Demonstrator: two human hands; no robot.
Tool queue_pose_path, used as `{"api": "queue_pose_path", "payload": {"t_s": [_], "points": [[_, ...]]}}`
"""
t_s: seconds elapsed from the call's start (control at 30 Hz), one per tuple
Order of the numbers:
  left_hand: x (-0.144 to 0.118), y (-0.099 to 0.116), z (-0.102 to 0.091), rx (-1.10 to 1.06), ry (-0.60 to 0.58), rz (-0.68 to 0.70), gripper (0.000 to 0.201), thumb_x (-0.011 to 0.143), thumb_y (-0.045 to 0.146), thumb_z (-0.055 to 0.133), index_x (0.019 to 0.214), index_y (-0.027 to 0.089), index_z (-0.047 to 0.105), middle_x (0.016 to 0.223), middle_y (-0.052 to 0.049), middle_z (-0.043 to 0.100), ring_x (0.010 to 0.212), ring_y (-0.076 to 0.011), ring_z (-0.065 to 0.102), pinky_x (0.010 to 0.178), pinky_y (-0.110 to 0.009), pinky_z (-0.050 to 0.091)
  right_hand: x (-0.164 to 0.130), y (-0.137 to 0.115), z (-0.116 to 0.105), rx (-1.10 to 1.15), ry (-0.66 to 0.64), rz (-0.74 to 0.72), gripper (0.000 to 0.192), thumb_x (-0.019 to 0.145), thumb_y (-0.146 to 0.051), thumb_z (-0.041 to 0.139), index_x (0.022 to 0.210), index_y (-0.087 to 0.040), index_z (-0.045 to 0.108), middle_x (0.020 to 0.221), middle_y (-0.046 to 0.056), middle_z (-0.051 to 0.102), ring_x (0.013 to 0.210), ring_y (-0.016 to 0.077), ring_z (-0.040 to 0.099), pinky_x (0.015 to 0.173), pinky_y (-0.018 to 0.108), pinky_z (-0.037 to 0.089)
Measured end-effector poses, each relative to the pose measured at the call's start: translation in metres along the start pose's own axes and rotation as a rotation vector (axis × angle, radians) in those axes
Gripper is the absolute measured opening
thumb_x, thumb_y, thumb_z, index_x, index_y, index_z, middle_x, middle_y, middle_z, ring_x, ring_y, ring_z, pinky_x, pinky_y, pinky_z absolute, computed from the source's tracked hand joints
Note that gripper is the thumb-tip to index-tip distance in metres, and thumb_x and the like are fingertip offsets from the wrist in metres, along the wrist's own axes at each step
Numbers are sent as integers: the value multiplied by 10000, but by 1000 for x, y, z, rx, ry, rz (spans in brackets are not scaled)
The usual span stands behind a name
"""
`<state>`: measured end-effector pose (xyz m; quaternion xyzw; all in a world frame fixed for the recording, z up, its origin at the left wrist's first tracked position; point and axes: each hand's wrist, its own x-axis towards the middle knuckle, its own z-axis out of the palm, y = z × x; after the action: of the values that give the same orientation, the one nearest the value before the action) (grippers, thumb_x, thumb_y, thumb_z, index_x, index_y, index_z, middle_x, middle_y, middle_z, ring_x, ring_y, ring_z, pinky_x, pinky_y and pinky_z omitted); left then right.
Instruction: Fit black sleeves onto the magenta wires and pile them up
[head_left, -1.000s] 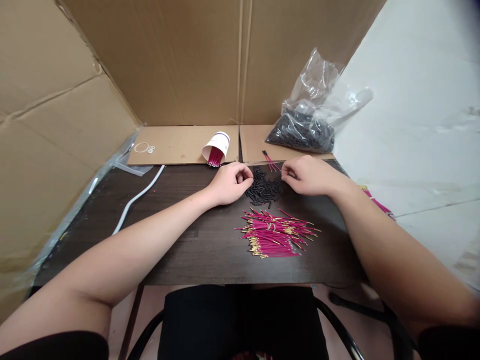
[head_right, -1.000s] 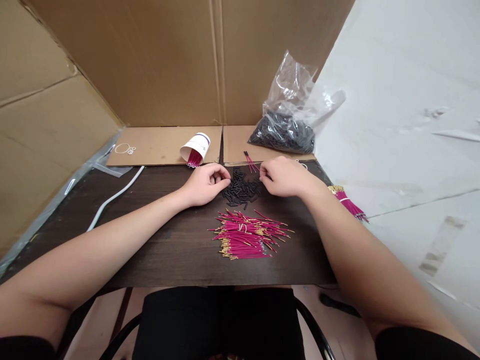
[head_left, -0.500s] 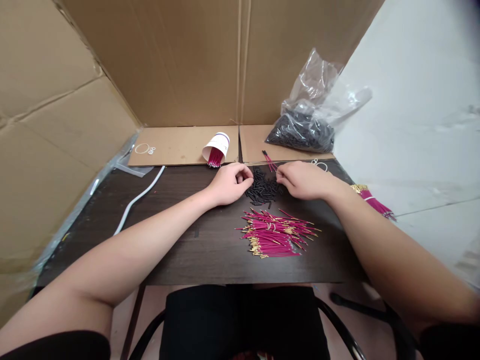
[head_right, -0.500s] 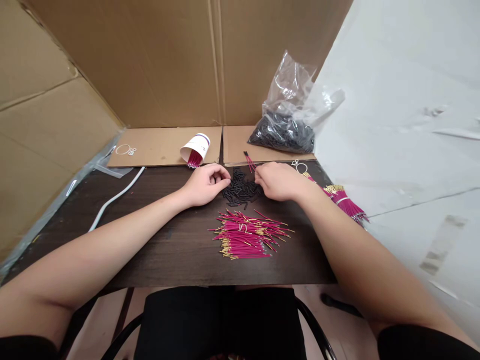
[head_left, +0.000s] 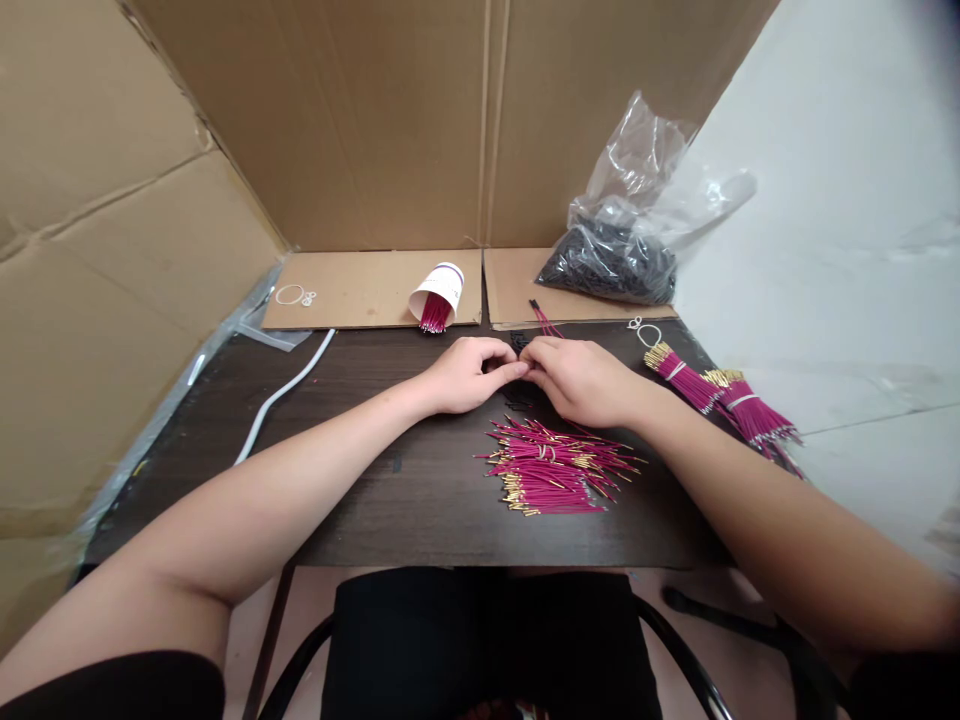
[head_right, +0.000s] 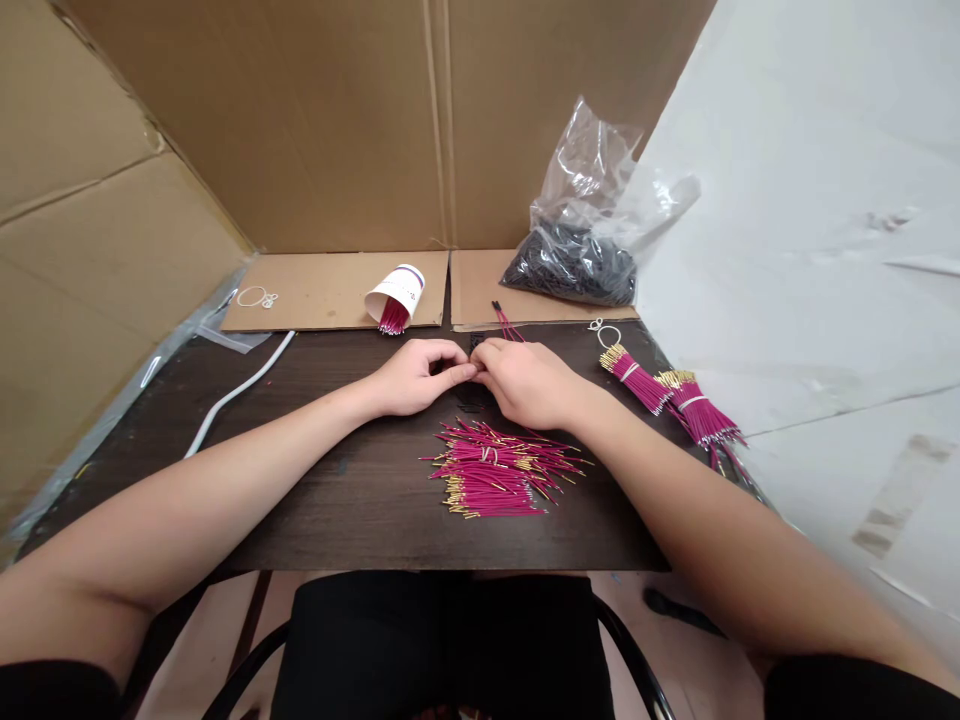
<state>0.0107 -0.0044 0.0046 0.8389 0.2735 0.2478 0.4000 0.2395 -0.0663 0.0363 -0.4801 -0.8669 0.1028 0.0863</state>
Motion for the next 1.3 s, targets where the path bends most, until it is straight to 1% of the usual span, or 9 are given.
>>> {"api": "queue_pose_path", "payload": {"t_s": [0.27, 0.37, 0.47, 0.57, 0.83, 1.0, 1.1, 1.2, 1.3], "points": [[0, 1, -3, -55, -8, -67, 175, 1011, 311, 715, 981, 157, 794, 942, -56, 791, 831, -177, 636, 792, -339, 477, 0, 7, -5, 52, 46, -10, 187, 1131, -325, 512, 1117, -195, 646, 1161, 129, 754, 988, 266, 694, 860, 374, 472], [0, 2, -1, -16, 35, -95, 152, 994, 292, 735, 966, 154, 793, 911, -58, 775, 779, -164, 608, 755, -331, 467, -5, 10, -18, 62, 66, 21, 169, 1057, -363, 652, 1076, -195, 665, 1026, 95, 756, 882, 235, 667, 787, 352, 450], [0, 3, 0, 18, 88, -112, 139, 977, 272, 746, 923, 150, 785, 867, -58, 752, 742, -153, 577, 742, -329, 466, -13, 11, -37, 134, -177, 106, 189, 969, -355, 764, 871, -209, 694, 761, 20, 707, 673, 178, 602, 660, 333, 412], [0, 3, 1, 27, 106, -109, 116, 960, 243, 740, 899, 150, 776, 850, -57, 744, 734, -150, 570, 743, -330, 470, -17, 8, -49, 139, -408, 160, 229, 903, -313, 829, 732, -215, 712, 651, -11, 674, 586, 155, 571, 608, 331, 405], [0, 2, 2, 31, 109, -98, 123, 949, 256, 740, 888, 154, 770, 845, -59, 744, 731, -153, 571, 729, -329, 466, -17, -6, -42, 53, -477, 171, 185, 938, -189, 755, 758, -226, 736, 770, 14, 749, 672, 180, 630, 630, 330, 408], [0, 2, 2, 37, 104, -103, 127, 955, 262, 737, 894, 156, 769, 854, -61, 746, 738, -157, 574, 725, -327, 460, -19, -4, -41, -9, -438, 138, 150, 911, -144, 679, 784, -219, 709, 847, 50, 751, 695, 198, 603, 640, 344, 386], [0, 2, 1, 27, 105, -103, 131, 965, 266, 734, 905, 154, 767, 844, -57, 737, 733, -155, 566, 726, -324, 454, -18, 4, -40, 80, -297, 66, 140, 959, -208, 636, 823, -203, 668, 846, 60, 728, 725, 193, 598, 679, 350, 409], [1, 1, 1, 8, 106, -115, 136, 987, 267, 722, 934, 148, 761, 831, -48, 716, 725, -151, 550, 725, -321, 443, -16, 8, -37, 346, -89, 66, 175, 1010, -330, 637, 887, -206, 642, 793, 35, 674, 698, 173, 562, 680, 347, 435], [2, 1, 1, -7, 121, -129, 129, 1005, 259, 709, 959, 144, 746, 835, -39, 703, 728, -147, 538, 738, -319, 441, -12, 10, -31, 739, 115, 142, 269, 976, -447, 749, 1103, -221, 679, 866, 29, 681, 673, 157, 558, 614, 336, 472]]}}
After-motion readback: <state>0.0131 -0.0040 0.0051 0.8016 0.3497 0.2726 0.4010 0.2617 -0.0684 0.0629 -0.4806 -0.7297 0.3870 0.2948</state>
